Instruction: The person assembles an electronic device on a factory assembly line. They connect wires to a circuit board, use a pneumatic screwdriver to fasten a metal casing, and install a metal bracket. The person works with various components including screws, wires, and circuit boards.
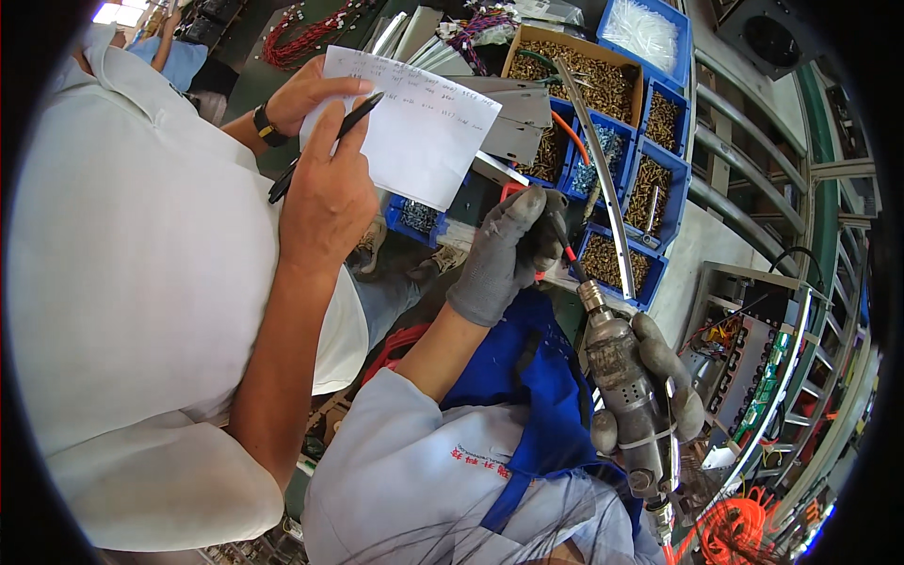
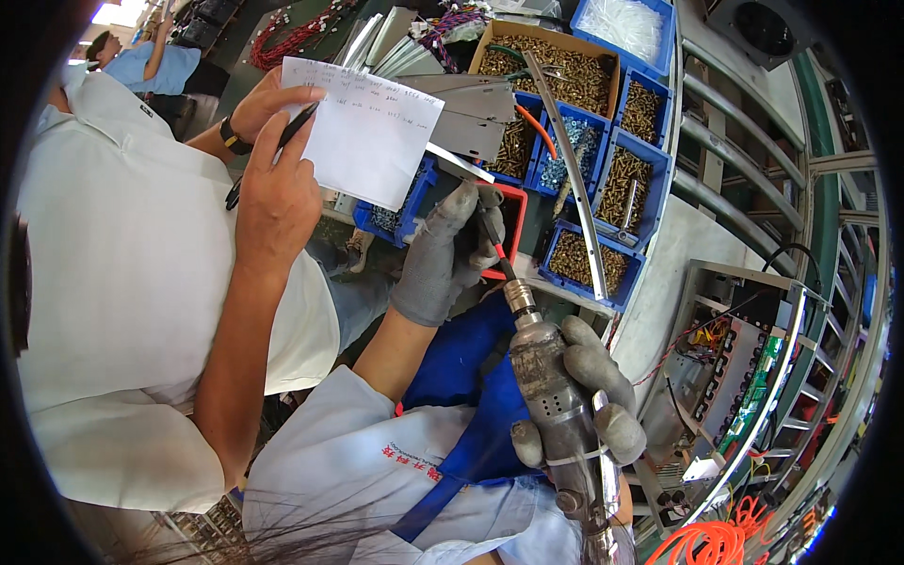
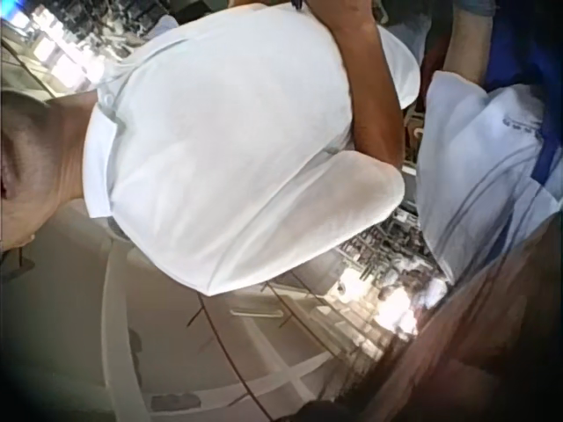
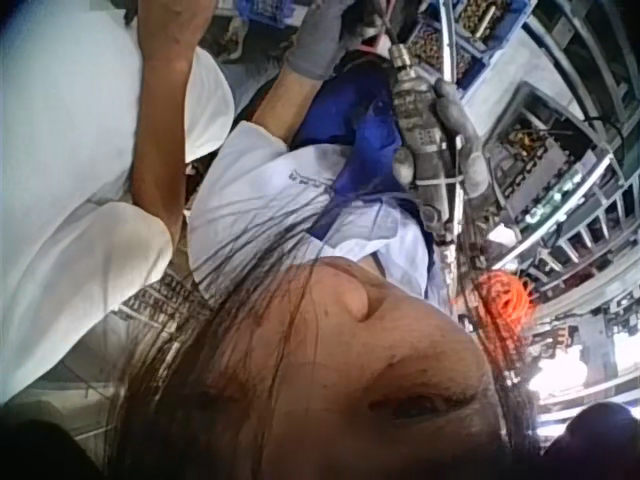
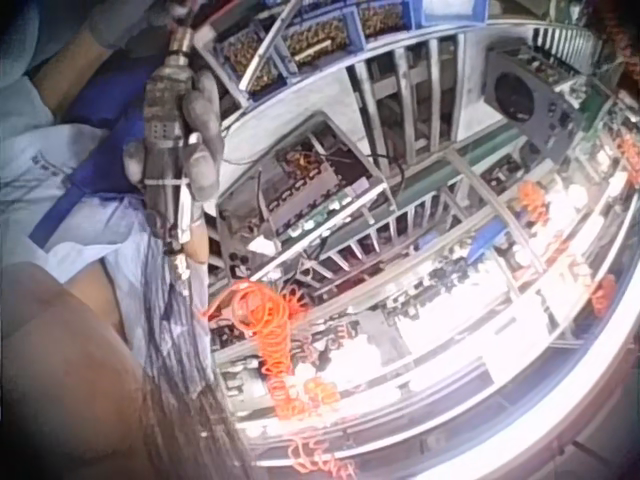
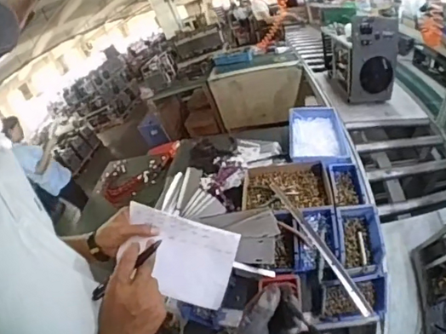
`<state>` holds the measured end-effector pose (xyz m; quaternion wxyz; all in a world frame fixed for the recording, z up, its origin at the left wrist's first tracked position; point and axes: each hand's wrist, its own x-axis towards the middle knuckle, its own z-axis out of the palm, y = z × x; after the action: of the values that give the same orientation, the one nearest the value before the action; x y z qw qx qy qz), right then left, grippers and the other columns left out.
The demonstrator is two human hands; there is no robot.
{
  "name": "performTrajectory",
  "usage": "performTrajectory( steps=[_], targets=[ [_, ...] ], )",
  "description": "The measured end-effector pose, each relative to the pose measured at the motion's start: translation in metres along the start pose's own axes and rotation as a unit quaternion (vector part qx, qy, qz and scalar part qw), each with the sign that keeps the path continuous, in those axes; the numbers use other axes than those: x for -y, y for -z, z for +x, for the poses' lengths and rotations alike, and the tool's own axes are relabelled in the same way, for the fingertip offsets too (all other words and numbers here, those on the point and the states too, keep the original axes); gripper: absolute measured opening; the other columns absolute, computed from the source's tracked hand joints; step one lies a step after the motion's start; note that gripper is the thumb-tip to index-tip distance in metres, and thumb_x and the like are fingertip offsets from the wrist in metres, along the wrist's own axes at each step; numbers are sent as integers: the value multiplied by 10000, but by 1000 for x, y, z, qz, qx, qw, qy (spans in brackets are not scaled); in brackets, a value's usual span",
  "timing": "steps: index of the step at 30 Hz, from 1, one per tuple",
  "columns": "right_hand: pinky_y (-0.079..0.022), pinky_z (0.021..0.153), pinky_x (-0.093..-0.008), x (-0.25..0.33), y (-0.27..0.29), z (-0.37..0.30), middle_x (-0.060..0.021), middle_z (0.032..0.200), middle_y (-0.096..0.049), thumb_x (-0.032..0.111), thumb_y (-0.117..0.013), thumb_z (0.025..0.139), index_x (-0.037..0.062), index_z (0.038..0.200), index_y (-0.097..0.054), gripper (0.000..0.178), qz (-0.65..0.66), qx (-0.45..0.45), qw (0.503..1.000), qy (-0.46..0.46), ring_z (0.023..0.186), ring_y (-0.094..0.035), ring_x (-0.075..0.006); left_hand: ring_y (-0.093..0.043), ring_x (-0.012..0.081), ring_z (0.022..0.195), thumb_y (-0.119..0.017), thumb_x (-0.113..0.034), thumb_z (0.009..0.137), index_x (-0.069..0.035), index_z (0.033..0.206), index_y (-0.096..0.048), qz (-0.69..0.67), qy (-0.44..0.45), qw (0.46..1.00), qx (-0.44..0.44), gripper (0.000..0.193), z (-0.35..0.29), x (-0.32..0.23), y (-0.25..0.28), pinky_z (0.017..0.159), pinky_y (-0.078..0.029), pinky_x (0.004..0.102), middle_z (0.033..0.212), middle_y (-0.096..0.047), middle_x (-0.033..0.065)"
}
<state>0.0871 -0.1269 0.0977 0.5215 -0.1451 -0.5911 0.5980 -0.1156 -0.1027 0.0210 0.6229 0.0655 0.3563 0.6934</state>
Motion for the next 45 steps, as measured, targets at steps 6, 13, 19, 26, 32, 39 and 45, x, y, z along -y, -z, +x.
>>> performTrajectory(
  steps=[6,13,19,26,32,39,45],
  targets=[
    [-512,985,-458,15,3,-1,-212,1387,-421,-78,-778,678,293,1444,-322,965,-36,12,999,-32,1279,-436,-446,-595,95,538,-569,-311,959,-33,1000,-605,0,-14,1000,-3,282,1,2,-3,423,-451,192,756,-646,66],
    [-526,979,-432,18,-3,-3,-210,1391,-417,-90,-767,682,275,1420,-369,915,-23,-15,999,-46,1285,-437,-428,-604,100,579,-570,-343,954,-38,1017,-599,20,-12,1000,18,312,0,1,1,452,-467,191,788,-650,70],
    [-532,977,-430,43,4,5,-205,1384,-422,-8,-775,725,296,1421,-350,870,-77,14,985,-157,1288,-437,-417,-598,100,616,-540,-406,960,-42,1041,-598,39,-34,999,6,378,-3,-5,-5,473,-460,201,803,-643,71],
    [-534,969,-450,21,-2,6,-195,1381,-429,4,-804,694,345,1412,-354,913,-79,-11,997,-21,1271,-462,-402,-588,98,655,-510,-468,965,-46,1068,-596,60,-63,996,2,442,0,-8,-7,492,-443,209,820,-634,69],
    [-539,963,-409,28,4,-5,-199,1400,-415,-32,-800,679,303,1385,-418,870,-24,-37,991,-124,1260,-475,-399,-577,97,624,-520,-427,969,-46,1051,-598,54,-63,996,7,397,0,-1,-3,474,-426,206,803,-632,65],
    [-525,974,-433,16,15,-17,-198,1378,-432,19,-804,691,308,1401,-387,873,-91,-59,991,-82,1263,-470,-407,-571,98,599,-524,-398,970,-46,1032,-601,44,-41,998,8,365,6,4,-1,458,-423,204,787,-632,64],
    [-513,984,-454,16,16,-26,-197,1360,-446,63,-808,702,312,1415,-360,878,-125,-70,986,-88,1266,-465,-414,-566,100,578,-528,-373,971,-46,1015,-603,35,-18,999,12,338,14,11,6,443,-420,202,773,-632,64]
  ],
)
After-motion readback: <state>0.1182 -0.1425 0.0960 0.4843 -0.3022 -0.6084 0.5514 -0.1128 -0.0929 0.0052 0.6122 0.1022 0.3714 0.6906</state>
